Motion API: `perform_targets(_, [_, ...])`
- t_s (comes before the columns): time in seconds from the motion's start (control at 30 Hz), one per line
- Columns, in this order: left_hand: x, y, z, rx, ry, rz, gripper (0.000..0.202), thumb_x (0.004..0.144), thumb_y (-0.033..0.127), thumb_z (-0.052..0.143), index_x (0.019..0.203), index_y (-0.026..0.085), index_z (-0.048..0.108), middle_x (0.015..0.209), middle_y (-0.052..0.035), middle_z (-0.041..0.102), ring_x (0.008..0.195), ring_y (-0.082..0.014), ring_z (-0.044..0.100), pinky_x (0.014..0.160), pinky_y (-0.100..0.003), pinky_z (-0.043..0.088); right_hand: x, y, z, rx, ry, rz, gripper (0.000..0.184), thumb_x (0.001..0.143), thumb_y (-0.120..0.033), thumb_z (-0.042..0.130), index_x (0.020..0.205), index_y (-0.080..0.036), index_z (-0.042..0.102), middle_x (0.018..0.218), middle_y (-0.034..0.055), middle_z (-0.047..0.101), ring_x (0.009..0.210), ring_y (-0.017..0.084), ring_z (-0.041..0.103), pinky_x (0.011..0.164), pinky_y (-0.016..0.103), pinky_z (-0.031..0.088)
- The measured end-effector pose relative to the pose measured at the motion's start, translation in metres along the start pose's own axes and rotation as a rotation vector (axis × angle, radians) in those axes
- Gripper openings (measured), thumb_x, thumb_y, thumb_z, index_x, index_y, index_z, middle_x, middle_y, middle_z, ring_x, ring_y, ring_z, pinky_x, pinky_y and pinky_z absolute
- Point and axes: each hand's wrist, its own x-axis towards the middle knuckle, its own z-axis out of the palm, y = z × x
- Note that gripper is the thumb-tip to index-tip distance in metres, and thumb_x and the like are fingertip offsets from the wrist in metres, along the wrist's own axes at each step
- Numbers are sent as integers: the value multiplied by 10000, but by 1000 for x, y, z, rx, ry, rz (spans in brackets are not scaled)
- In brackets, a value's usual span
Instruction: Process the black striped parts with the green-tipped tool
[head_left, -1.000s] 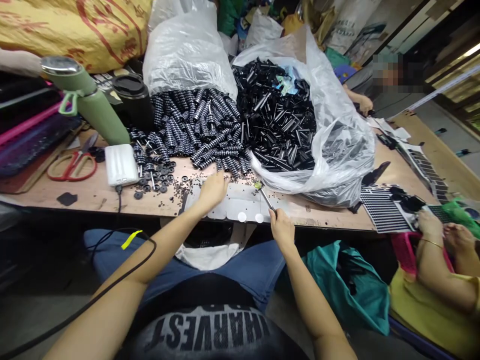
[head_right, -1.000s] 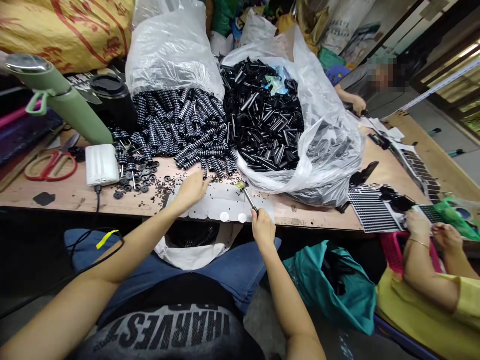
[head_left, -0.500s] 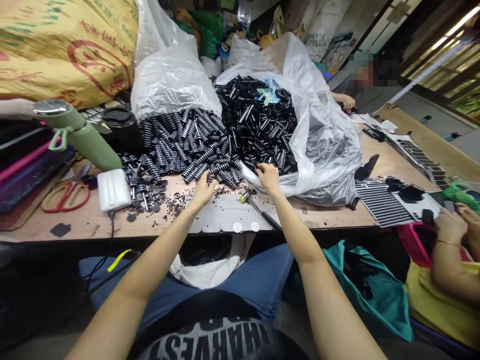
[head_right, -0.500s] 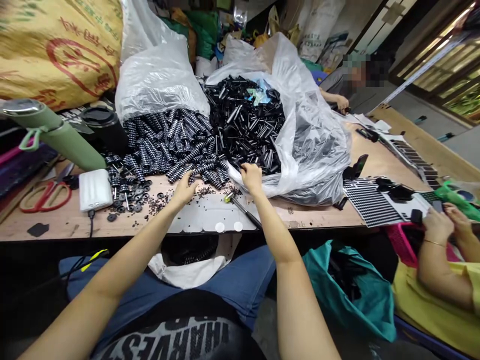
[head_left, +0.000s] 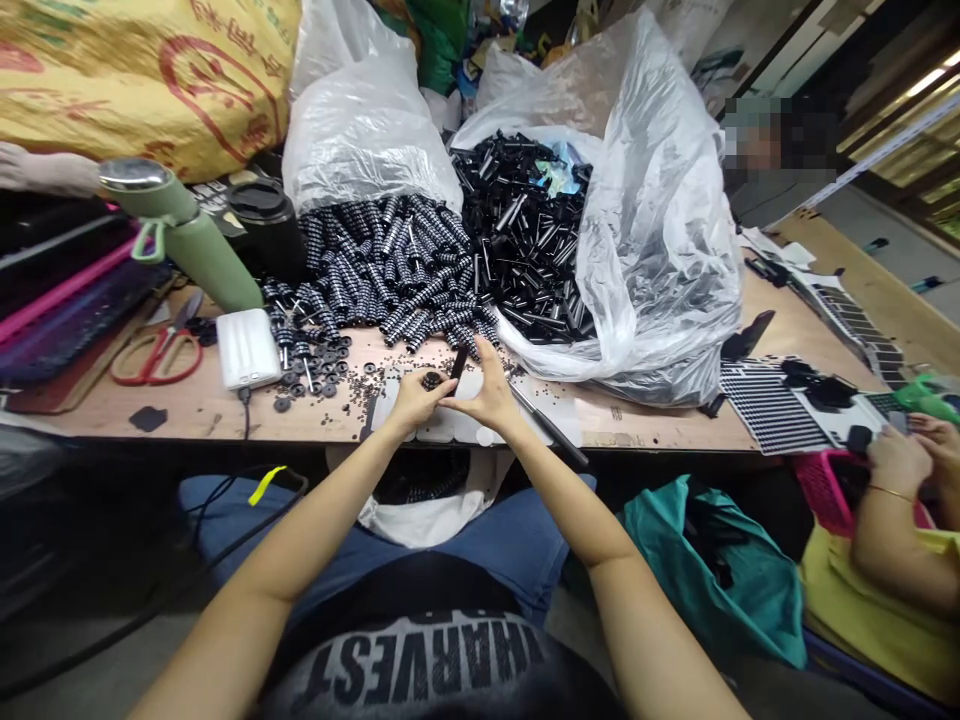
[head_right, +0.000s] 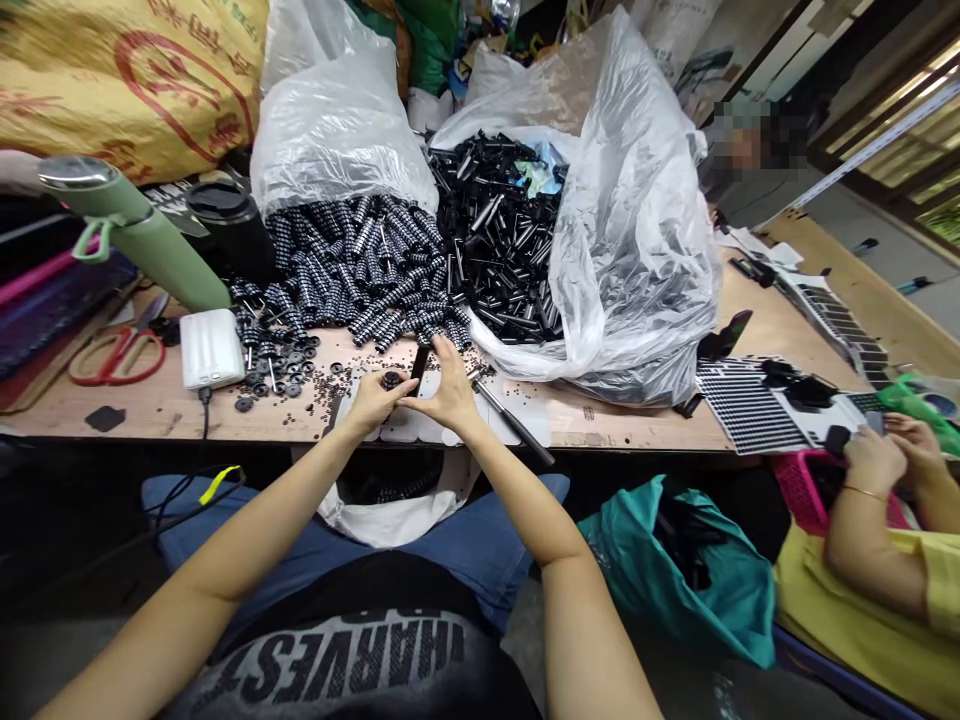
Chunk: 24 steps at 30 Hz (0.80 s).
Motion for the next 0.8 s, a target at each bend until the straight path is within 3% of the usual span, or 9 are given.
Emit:
perform_targets(0.1, [-7,-9,-2,162,52,266,230,765,387,650,694,169,623,723,-35,626,708,-146,586,703,-261,463,-5,5,15,415,0,493,729,800,-720,445,1304,-193,418,1194,149,593,1008,241,631,829,418,534])
perform_targets(0.17, [-10,-15,-2,238,18,354,223,805,376,605,717,171,621,751,-49,631,749,-157,590,746,-279,467,-8,6,24,650,-83,695,659,801,-731,438,1164,-183,497,927,88,662,786,192,664,702,350,555])
perform_targets(0.3, [-14,-26,-2,350,-48,373,230,848,386,554,833,171,632,836,-75,655,822,-177,603,789,-306,479,-10,2,30,893,-175,824,564,725,-741,555,870,-196,539,640,-15,592,600,145,625,640,299,545])
perform_targets(0.47, [-16,-34,-4,407,-109,406,244,888,374,491,913,175,629,907,-93,661,894,-194,602,833,-328,480,-8,-4,23,1006,-247,925,693,691,-862,415,832,-192,523,662,16,581,694,197,654,686,390,563])
perform_targets(0.53, [-18,-33,-4,413,-100,388,241,873,391,512,912,179,618,918,-95,655,914,-203,600,845,-336,477,-8,-1,22,989,-269,908,701,672,-861,441,847,-187,522,740,49,604,787,221,662,737,417,561])
perform_targets(0.6, [-21,-27,-4,355,-71,314,280,848,430,543,970,184,596,934,-86,645,886,-194,603,803,-320,489,-10,3,22,886,-176,792,702,630,-817,552,942,-189,527,909,81,621,927,240,646,830,433,541])
perform_targets(0.7, [-24,-13,-2,45,-51,110,398,863,517,488,1066,178,546,821,-30,609,607,-121,559,540,-237,462,-17,7,16,496,101,409,952,459,-642,803,1233,-228,435,1299,120,482,1220,267,496,1009,434,449])
perform_targets(0.73, [-24,-7,-1,-74,-59,31,433,865,547,471,1067,172,545,747,-2,581,503,-94,502,449,-211,408,-20,7,12,341,140,267,1087,411,-587,848,1319,-233,369,1395,136,388,1296,278,415,1048,435,416])
perform_targets(0.8, [-25,6,3,-239,-80,-109,509,831,604,503,1070,159,569,615,48,508,374,-62,401,343,-182,294,-29,4,4,81,101,19,1250,396,-548,874,1424,-204,252,1479,173,250,1381,298,280,1093,447,372])
